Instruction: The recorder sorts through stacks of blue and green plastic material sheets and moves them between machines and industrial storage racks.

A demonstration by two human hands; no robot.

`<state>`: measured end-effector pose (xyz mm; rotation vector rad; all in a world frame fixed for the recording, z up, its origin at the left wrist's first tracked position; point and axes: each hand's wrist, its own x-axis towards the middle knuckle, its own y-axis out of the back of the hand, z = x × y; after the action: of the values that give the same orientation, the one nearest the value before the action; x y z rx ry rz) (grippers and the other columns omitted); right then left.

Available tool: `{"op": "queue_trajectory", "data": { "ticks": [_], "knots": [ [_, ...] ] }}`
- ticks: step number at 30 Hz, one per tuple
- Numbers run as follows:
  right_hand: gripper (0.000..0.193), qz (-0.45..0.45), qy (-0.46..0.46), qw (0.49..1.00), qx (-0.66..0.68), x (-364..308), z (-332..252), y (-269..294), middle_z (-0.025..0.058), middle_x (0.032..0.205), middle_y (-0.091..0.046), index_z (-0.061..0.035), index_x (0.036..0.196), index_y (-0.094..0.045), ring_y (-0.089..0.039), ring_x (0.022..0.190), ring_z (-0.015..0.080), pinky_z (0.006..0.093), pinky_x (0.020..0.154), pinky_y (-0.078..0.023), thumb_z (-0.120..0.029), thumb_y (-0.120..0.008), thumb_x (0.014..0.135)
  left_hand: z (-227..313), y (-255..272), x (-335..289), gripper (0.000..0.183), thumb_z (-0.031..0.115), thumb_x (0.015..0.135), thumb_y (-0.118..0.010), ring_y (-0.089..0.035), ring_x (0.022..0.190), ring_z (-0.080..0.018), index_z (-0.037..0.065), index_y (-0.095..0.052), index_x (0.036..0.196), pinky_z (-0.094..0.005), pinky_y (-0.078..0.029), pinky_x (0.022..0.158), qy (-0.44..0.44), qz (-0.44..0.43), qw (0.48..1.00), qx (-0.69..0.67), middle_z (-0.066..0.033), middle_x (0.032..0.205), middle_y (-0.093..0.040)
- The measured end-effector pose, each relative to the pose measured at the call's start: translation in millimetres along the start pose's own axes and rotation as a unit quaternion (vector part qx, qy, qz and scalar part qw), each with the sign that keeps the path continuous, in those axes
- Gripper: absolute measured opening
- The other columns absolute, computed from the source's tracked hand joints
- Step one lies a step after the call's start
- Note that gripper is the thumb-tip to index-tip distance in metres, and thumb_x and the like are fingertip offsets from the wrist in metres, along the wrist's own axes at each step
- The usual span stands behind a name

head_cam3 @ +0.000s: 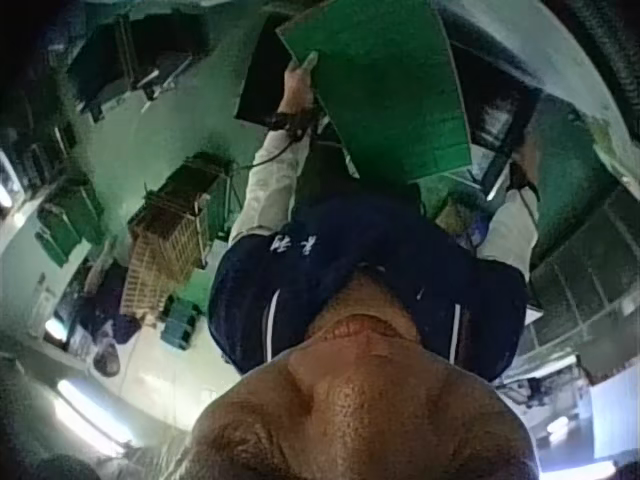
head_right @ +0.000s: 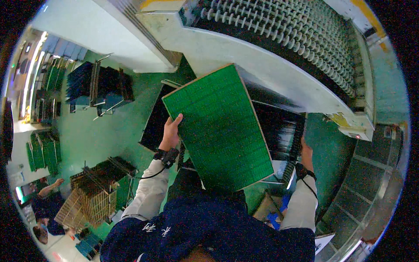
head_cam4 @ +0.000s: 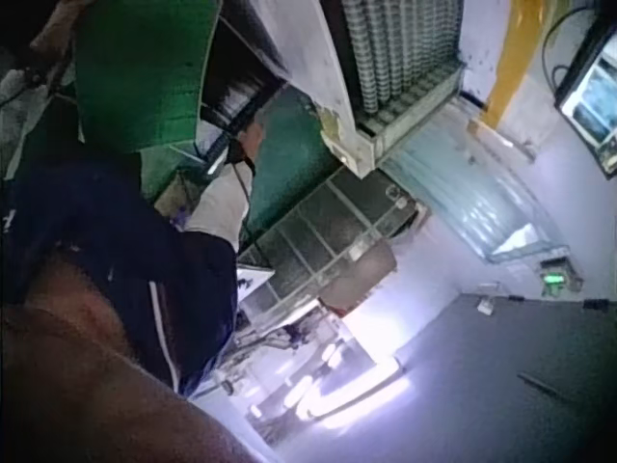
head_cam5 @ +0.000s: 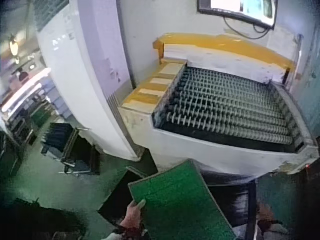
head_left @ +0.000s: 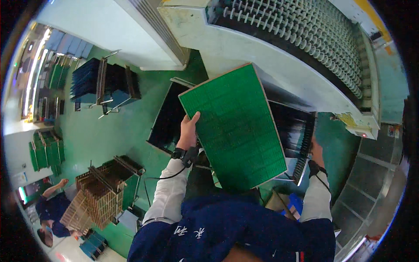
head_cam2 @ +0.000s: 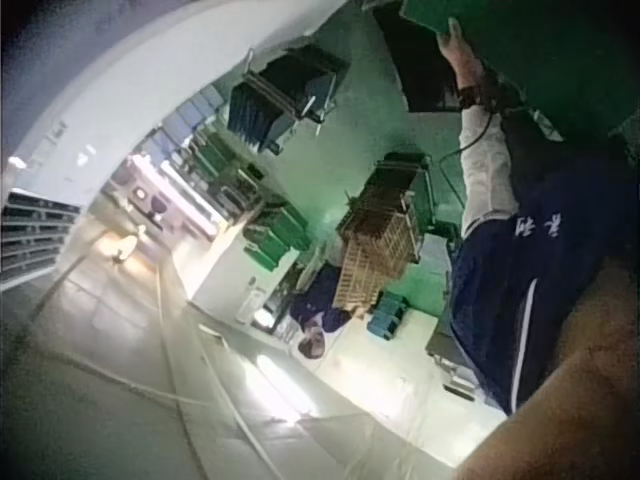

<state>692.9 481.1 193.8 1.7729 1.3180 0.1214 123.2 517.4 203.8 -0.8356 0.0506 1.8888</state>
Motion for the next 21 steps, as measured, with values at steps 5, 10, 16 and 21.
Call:
{"op": "queue_trajectory", "data": {
  "ticks": [5, 10, 16, 21],
  "knots": [
    [0.060, 0.054, -0.029, 0.988, -0.140, 33.0, -9.4, 2.8, 0.0141, 0.091, -0.061, -0.0020, 0.100, -0.059, -0.058, 0.082, 0.0275, 0.0378, 0.072, -0.044, -0.057, -0.053, 0.076, 35.9, -9.1, -47.3, 0.026, 0.018, 0.087, -0.052, -0.057, 0.088, -0.0192, 0.001, -0.050, 0.107, -0.0336, -0.048, 0.077, 0.067, -0.084, 0.986, -0.130, -0.0072, 0.100, -0.058],
    [0.052, 0.268, 0.241, 0.902, -0.237, 14.9, -62.1, -25.2, 0.0170, 0.097, -0.059, -0.0008, 0.096, -0.059, -0.054, 0.092, 0.0333, 0.0412, 0.082, -0.041, -0.048, -0.060, 0.074, 44.7, 8.3, -69.0, 0.031, 0.023, 0.088, -0.051, -0.056, 0.093, -0.0213, 0.000, -0.049, 0.110, -0.0360, -0.047, 0.080, 0.052, -0.098, 0.981, -0.159, -0.0085, 0.104, -0.057],
    [0.040, 0.133, 0.407, 0.885, -0.183, 11.2, -154.0, -80.2, 0.0144, 0.105, -0.056, -0.0054, 0.100, -0.057, -0.051, 0.098, 0.0335, 0.0422, 0.083, -0.040, -0.033, -0.066, 0.072, 49.4, 53.9, -98.9, 0.048, 0.033, 0.082, -0.057, -0.051, 0.103, -0.0260, 0.001, -0.046, 0.116, -0.0402, -0.040, 0.088, -0.082, -0.074, 0.977, -0.181, -0.0105, 0.113, -0.054],
    [0.042, 0.064, 0.386, 0.902, -0.180, -19.7, -191.2, -122.9, 0.0111, 0.108, -0.055, -0.0067, 0.102, -0.057, -0.048, 0.105, 0.0292, 0.0437, 0.086, -0.038, -0.035, -0.065, 0.073, 108.4, 114.7, -199.9, 0.054, 0.040, 0.087, -0.047, -0.044, 0.111, -0.0296, 0.004, -0.037, 0.127, -0.0447, -0.035, 0.092, -0.200, 0.090, 0.969, -0.115, -0.0105, 0.125, -0.044]
  ]
}}
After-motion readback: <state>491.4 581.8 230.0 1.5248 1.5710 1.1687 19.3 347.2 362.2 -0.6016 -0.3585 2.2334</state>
